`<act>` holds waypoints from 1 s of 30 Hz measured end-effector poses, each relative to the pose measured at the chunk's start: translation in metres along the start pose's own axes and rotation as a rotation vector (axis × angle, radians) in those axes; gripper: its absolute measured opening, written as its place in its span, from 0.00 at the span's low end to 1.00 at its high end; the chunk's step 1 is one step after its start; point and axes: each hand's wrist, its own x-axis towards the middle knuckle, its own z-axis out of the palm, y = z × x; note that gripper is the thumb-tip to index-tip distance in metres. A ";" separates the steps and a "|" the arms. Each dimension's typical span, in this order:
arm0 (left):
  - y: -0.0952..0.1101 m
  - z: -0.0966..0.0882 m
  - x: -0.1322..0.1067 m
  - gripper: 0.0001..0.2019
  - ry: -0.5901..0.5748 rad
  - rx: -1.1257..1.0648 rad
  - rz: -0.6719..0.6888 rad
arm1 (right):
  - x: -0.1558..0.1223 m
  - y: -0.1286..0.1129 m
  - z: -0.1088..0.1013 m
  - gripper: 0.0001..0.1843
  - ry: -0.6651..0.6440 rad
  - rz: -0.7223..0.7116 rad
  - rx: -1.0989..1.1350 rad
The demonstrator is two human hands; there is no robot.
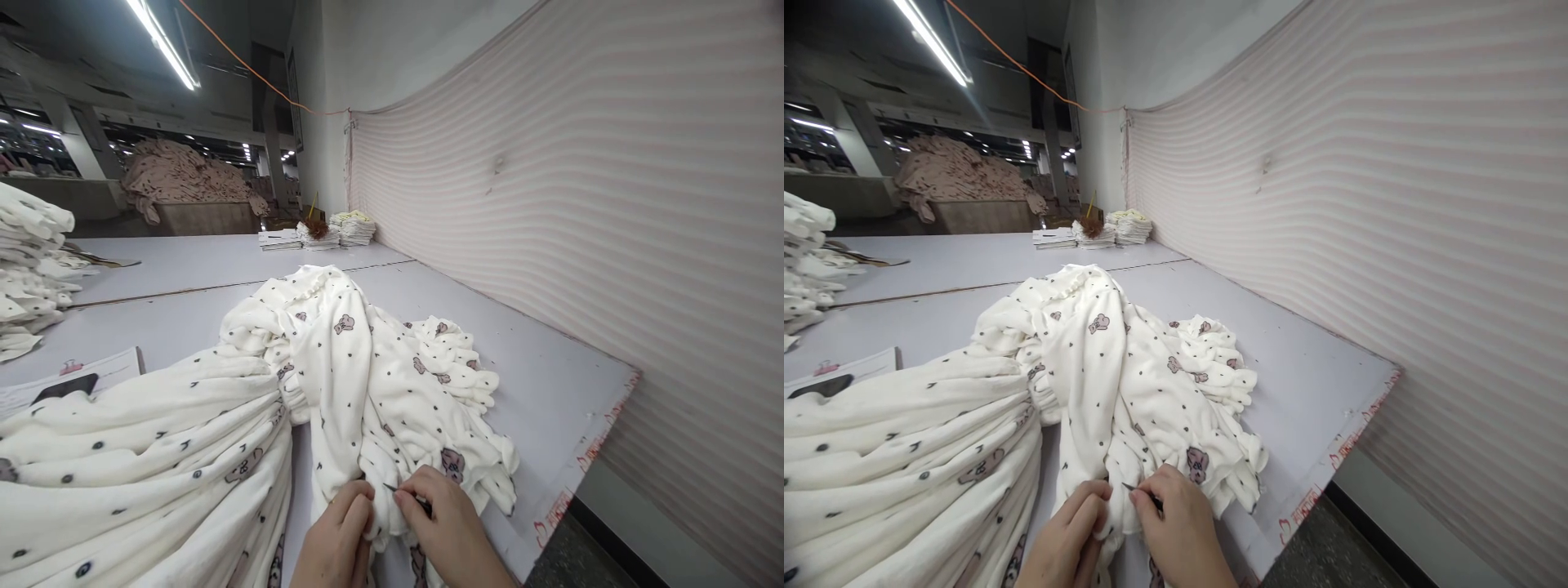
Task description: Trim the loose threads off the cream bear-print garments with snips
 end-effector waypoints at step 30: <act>0.005 -0.011 0.007 0.06 0.149 -0.414 -0.230 | -0.014 0.016 0.026 0.02 0.173 -0.082 0.061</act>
